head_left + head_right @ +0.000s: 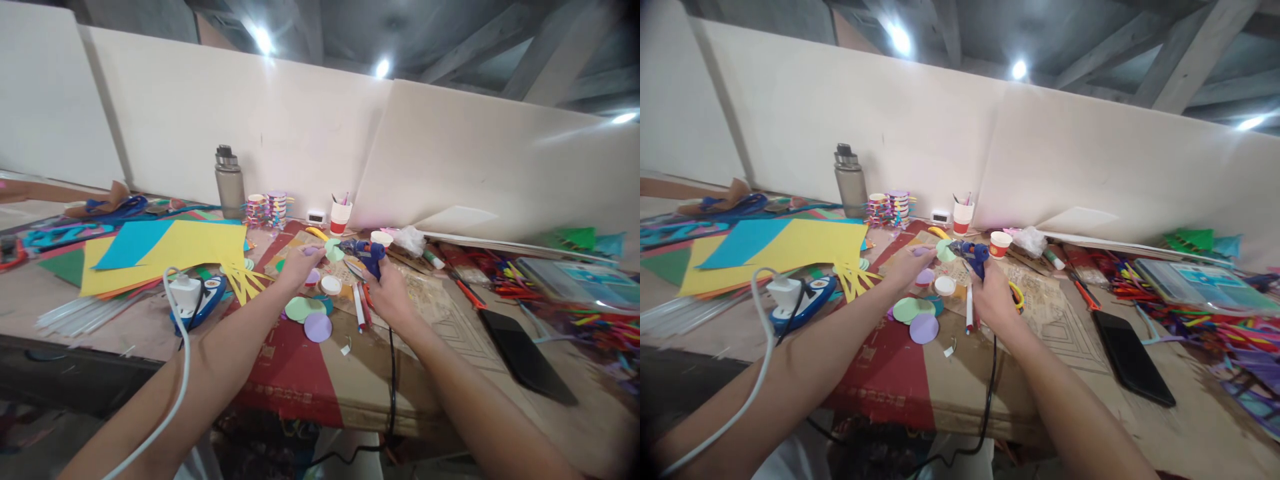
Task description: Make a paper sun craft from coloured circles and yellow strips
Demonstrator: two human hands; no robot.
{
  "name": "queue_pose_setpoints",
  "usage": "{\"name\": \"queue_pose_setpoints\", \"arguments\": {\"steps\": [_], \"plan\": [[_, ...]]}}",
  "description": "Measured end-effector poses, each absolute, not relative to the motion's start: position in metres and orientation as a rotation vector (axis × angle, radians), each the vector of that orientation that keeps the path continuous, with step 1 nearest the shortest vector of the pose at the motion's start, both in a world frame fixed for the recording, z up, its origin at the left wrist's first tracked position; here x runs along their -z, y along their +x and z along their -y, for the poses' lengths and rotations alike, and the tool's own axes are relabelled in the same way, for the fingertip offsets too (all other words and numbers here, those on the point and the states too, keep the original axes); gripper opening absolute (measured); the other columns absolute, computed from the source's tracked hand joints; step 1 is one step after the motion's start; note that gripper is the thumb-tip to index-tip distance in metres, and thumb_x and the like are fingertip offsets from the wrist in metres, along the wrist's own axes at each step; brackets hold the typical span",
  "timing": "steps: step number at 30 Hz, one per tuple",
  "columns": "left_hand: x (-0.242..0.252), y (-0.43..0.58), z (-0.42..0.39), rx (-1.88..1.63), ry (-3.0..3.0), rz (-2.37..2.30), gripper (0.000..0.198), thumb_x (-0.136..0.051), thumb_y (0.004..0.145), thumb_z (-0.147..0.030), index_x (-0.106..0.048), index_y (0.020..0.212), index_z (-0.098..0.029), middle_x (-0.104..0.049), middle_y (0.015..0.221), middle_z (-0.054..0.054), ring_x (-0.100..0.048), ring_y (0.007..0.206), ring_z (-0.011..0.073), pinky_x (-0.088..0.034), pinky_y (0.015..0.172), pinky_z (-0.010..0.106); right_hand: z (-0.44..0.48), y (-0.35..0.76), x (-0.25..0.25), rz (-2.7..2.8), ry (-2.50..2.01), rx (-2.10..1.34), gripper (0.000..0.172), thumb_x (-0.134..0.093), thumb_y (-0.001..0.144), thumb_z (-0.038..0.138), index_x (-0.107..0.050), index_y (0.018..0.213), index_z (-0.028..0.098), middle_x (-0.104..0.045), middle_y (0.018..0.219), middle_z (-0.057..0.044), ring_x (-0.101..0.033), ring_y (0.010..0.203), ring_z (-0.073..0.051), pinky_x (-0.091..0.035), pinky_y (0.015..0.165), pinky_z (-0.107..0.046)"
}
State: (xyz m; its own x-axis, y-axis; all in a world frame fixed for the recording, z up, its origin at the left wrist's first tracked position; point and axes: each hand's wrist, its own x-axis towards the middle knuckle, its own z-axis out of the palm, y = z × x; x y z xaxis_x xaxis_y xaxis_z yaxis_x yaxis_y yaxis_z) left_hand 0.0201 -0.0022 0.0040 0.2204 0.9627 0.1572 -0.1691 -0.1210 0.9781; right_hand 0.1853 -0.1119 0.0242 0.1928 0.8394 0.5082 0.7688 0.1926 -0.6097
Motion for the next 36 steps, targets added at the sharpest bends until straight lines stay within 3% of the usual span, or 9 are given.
{"name": "queue_pose_setpoints", "arguments": {"steps": [10,30,36], "plan": [[-0.020,0.017,0.010,-1.297,1.171,-0.913,0.014,-0.067,0.073,-0.024,-0.069,0.083,-0.014,-0.065,0.062,0.000,-0.057,0.055,0.0089,-0.046,0.057,0.020,0.113,0.182,-0.023,1.623,-1.555,-0.108,0.037,-0.049,0.085,0.021,-0.057,0.120,0.016,-0.066,0.117,-0.014,-0.061,0.109,-0.028,-0.046,0.095,-0.043],[-0.018,0.017,0.012,-1.318,1.167,-0.934,0.018,-0.068,0.072,-0.025,-0.070,0.085,-0.013,-0.065,0.063,0.001,-0.056,0.055,0.0092,-0.043,0.054,0.020,0.112,0.180,-0.019,1.691,-1.560,-0.070,0.033,-0.047,0.086,0.023,-0.059,0.115,0.014,-0.067,0.105,-0.014,-0.061,0.096,-0.027,-0.047,0.086,-0.041],[-0.014,0.019,0.008,-1.361,1.121,-0.854,0.017,-0.070,0.068,-0.025,-0.069,0.080,-0.013,-0.065,0.062,0.000,-0.058,0.058,0.0099,-0.044,0.056,0.020,0.113,0.187,-0.022,1.631,-1.563,-0.049,0.036,-0.047,0.085,0.021,-0.056,0.120,0.016,-0.066,0.113,-0.014,-0.061,0.104,-0.028,-0.047,0.091,-0.042]]}}
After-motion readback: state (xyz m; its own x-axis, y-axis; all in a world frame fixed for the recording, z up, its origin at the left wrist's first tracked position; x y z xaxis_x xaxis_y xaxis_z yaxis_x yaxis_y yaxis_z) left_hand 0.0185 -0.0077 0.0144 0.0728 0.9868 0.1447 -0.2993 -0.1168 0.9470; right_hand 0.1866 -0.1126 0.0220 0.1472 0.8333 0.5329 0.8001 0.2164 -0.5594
